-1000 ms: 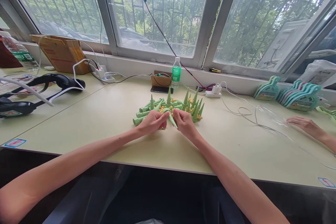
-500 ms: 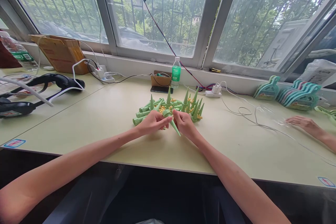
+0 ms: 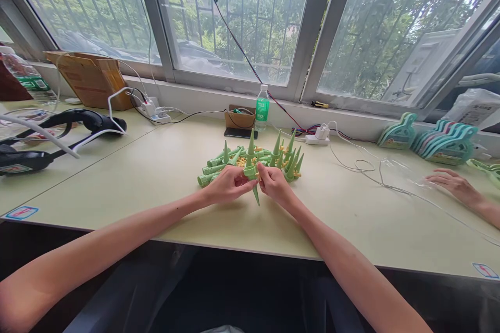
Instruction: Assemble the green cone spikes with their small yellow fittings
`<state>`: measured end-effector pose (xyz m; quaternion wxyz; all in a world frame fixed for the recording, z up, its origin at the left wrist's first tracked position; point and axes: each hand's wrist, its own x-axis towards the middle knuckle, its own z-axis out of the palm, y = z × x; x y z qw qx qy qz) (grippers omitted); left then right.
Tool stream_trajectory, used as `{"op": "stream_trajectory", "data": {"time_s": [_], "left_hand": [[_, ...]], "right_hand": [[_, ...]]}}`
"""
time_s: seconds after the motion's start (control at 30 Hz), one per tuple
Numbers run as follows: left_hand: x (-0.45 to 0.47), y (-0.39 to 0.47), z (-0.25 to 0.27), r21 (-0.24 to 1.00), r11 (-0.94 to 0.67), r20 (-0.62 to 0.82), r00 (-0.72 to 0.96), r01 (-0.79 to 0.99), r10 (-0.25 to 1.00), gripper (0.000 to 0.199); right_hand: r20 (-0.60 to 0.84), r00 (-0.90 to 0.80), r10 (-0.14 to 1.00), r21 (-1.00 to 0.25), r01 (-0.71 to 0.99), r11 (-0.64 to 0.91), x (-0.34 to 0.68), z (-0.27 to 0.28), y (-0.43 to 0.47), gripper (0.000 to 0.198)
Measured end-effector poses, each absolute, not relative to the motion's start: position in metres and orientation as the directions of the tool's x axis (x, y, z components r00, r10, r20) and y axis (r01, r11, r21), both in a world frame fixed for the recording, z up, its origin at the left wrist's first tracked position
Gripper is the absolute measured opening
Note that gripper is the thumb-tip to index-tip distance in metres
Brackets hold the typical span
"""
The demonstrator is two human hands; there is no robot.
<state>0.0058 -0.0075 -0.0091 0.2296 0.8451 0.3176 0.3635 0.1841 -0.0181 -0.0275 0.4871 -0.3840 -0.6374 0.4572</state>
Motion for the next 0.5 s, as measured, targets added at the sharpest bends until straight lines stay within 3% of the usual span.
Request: {"op": "stream_trajectory", "data": {"time_s": [0.5], "left_hand": [[0.0065,-0.0065,-0.0133,0.582,-0.735,0.498,0.562,0.348,0.661,0.035]], "right_hand": [[0.256,-0.235,0.938,-0.963,0.028,0.270,0.1821,-0.0222,-0.0201,0.066]]}}
